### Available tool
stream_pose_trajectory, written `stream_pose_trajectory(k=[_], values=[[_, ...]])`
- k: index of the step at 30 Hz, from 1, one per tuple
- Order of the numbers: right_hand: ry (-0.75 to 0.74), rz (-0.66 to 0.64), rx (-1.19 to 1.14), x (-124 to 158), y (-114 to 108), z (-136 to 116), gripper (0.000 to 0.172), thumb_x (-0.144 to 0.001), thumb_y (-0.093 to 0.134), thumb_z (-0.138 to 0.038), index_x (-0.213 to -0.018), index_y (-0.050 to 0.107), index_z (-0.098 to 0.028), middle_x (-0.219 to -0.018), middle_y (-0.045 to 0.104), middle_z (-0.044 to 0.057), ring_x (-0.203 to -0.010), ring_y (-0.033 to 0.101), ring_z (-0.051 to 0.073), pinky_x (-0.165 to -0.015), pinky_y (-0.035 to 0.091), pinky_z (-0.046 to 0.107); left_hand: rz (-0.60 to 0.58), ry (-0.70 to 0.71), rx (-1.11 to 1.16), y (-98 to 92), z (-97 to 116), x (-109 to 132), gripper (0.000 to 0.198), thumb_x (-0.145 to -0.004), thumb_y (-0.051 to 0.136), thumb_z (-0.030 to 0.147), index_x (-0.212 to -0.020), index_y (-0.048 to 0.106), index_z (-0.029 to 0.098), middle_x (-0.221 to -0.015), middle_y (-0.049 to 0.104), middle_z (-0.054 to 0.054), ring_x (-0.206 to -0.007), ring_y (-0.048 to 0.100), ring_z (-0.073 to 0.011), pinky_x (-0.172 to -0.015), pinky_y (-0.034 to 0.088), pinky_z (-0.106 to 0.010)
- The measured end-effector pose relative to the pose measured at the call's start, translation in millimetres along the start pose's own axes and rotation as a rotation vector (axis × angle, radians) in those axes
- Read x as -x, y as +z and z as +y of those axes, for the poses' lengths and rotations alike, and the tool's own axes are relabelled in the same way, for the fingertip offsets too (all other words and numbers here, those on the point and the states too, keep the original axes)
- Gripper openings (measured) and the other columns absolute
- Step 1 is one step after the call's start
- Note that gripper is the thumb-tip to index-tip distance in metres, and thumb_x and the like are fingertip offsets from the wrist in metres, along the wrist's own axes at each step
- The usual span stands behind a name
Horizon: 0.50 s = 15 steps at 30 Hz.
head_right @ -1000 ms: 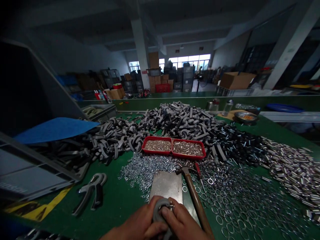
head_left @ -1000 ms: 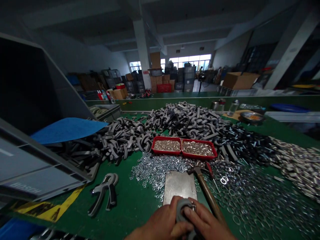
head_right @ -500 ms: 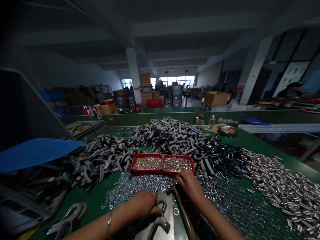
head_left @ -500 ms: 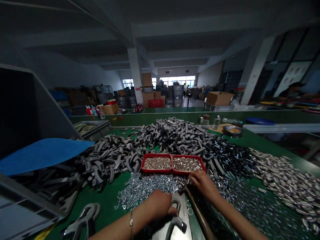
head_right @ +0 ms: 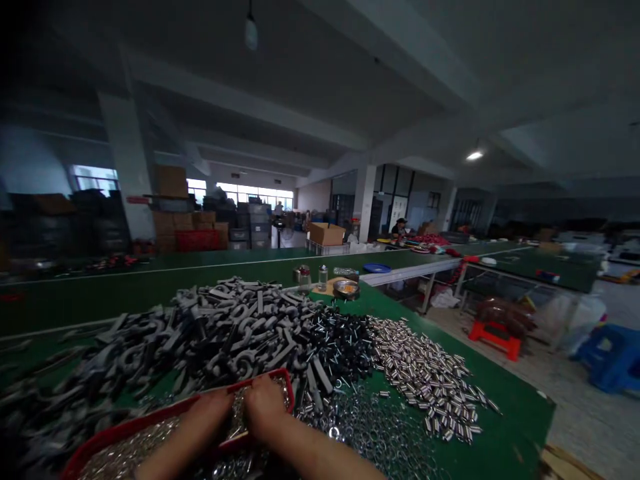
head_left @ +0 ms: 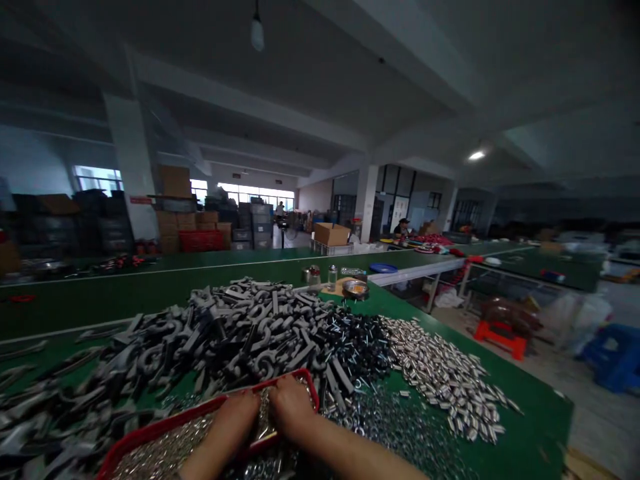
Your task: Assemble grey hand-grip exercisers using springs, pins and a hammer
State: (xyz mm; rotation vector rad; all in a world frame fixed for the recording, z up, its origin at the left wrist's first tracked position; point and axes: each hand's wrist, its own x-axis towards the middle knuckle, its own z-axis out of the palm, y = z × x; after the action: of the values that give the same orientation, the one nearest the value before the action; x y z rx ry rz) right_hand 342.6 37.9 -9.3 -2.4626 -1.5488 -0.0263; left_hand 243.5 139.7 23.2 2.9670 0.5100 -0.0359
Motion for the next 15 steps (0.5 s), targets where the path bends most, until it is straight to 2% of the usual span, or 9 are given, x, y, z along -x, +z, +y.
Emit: stream_pose_trajectory(k=[6,9,11,13,15], values=[[0.012,0.056,-0.214,7,-29,-2,0.021,-0.095,0.061,-0.032,-0.110,0.064,-0.017,-0.114,0.067,0.006,-0.099,0.065,0.021,-0.086,0.055,0.042,0.037,-0.090,-0.011,-1.8,19,13,0.028,-0.087,0.045,0.002,-0.099,0.070,0.003,-0.102,0.070,-0.028,-0.101,0.067,-0.0379,-0.091,0.047,-0.048],[0.019,0.077,-0.420,19,-34,-1,0.019,-0.098,0.055,-0.031,-0.105,0.063,-0.016,-0.108,0.067,0.006,-0.098,0.065,0.021,-0.088,0.052,0.042,0.074,-0.118,0.056,1.9,16,18,0.032,-0.090,0.040,0.001,-0.108,0.066,0.003,-0.111,0.066,-0.028,-0.110,0.063,-0.0346,-0.097,0.044,-0.045],[0.008,0.032,-0.564,40,-28,-1,0.027,-0.102,0.040,-0.030,-0.101,0.062,-0.015,-0.092,0.069,0.005,-0.082,0.067,0.018,-0.079,0.053,0.036,0.119,-0.119,0.116,8.2,4,26,0.036,-0.092,0.038,0.001,-0.118,0.061,0.007,-0.121,0.063,-0.023,-0.116,0.059,-0.0294,-0.101,0.042,-0.041],[-0.029,-0.065,-0.684,75,-19,-4,0.028,-0.100,0.040,-0.034,-0.093,0.062,-0.017,-0.074,0.066,0.000,-0.061,0.065,0.015,-0.063,0.053,0.029,0.162,-0.103,0.185,13.2,-7,37,0.035,-0.093,0.038,0.002,-0.119,0.060,0.011,-0.122,0.062,-0.017,-0.115,0.058,-0.0257,-0.101,0.043,-0.037],[-0.064,-0.122,-0.746,114,-9,-12,0.026,-0.097,0.047,-0.034,-0.084,0.062,-0.019,-0.073,0.067,-0.001,-0.064,0.065,0.016,-0.061,0.051,0.027,0.203,-0.074,0.260,15.3,-13,44,0.031,-0.093,0.040,0.003,-0.112,0.063,0.013,-0.116,0.064,-0.014,-0.110,0.060,-0.0240,-0.098,0.044,-0.035]])
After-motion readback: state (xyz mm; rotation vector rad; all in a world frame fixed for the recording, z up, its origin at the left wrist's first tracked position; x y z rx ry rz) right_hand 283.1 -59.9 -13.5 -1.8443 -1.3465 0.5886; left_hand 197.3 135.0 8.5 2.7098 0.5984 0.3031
